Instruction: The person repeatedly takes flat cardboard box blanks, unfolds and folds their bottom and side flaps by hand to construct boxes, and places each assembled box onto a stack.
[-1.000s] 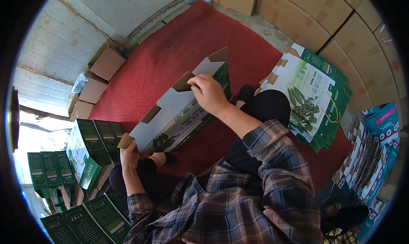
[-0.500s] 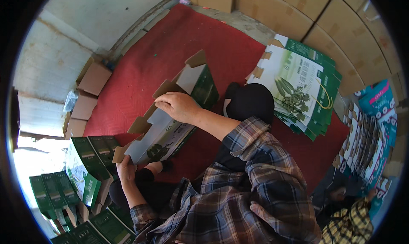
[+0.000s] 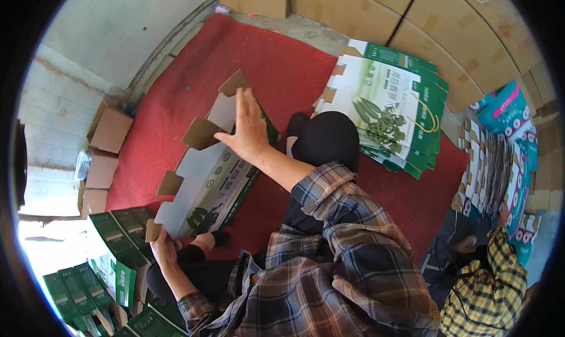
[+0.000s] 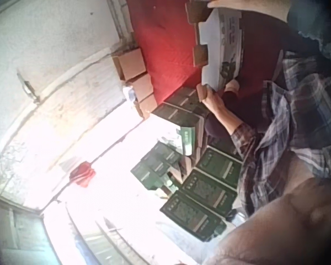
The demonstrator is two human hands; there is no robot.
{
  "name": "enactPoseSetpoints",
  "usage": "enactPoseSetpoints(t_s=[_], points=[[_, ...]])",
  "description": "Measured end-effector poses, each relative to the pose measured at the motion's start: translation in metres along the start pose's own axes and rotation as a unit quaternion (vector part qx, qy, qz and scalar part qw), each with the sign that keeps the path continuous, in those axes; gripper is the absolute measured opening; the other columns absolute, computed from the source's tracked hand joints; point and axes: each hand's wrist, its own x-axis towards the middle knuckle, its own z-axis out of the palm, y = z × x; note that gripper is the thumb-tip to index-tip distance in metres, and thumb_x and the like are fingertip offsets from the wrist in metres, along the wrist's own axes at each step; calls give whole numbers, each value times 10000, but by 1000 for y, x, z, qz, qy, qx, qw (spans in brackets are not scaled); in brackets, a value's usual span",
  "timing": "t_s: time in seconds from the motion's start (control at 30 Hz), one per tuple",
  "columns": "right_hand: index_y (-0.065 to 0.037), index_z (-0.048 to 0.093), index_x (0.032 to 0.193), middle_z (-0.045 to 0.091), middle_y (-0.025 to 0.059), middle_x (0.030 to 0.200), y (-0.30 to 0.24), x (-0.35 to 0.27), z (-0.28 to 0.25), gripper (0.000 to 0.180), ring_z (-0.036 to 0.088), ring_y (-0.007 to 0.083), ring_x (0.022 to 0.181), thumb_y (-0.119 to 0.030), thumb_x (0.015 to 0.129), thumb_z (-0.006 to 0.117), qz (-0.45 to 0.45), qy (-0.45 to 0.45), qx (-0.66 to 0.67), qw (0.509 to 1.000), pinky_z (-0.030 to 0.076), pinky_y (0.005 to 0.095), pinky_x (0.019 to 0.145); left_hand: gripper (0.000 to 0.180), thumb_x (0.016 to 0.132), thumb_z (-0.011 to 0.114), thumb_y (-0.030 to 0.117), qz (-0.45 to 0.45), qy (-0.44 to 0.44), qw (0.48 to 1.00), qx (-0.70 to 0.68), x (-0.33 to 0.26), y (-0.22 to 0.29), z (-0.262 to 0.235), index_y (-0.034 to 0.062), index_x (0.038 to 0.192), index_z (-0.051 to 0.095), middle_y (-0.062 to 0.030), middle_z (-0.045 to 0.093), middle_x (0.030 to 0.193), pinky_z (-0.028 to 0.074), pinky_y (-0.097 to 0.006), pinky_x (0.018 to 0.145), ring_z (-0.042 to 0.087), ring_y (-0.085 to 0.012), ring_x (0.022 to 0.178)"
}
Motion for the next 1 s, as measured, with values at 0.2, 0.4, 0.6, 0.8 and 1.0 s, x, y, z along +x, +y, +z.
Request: enactPoseSetpoints(t_s=[0.2, 0.4, 0.6, 0.8, 1.0], points=[[62, 31, 1467, 90, 338, 1508, 15, 7, 14, 1071, 149, 423, 1424, -186, 730, 768, 156, -93, 23, 983, 248, 420, 1142, 266, 820, 678, 28, 13, -20, 999, 28, -13, 13, 27, 7, 1078, 617, -69, 637, 1010, 485, -355, 853, 615, -185, 929], [9, 23, 1483, 103, 312, 1515, -1, 3, 20, 1073, 277, 445, 1368, -178, 735, 769, 61, -71, -30, 995, 366, 440, 1081, 264, 838, 667, 67, 32, 0, 998, 49, -17, 14, 22, 13, 1092, 619, -66, 645, 988, 532, -359, 693, 632, -192, 878], [-14, -9, 1488, 115, 290, 1523, 0, 15, 27, 1042, 363, 435, 1323, -127, 752, 720, 172, -87, -51, 980, 423, 450, 1031, 264, 843, 658, 83, 11, 6, 998, 68, -21, 19, 27, 26, 1099, 628, -66, 653, 959, 525, -320, 558, 648, -180, 795], [-54, 67, 1503, 302, 226, 1492, 3, 12, 20, 900, 393, 392, 1318, 54, 726, 508, 153, -70, 15, 986, 388, 397, 1050, 305, 872, 659, 147, 31, 23, 998, 52, -16, 18, 28, 31, 1149, 607, -64, 651, 966, 528, -312, 560, 649, -182, 786], [-17, 364, 1390, 552, 156, 1259, 9, 15, -14, 696, 529, 271, 1177, 91, 708, 460, 127, -115, 225, 959, 418, 336, 962, 329, 973, 544, 195, 90, 138, 983, -83, -32, 25, 38, -24, 1217, 530, -111, 606, 1097, 503, -350, 842, 615, -205, 960]])
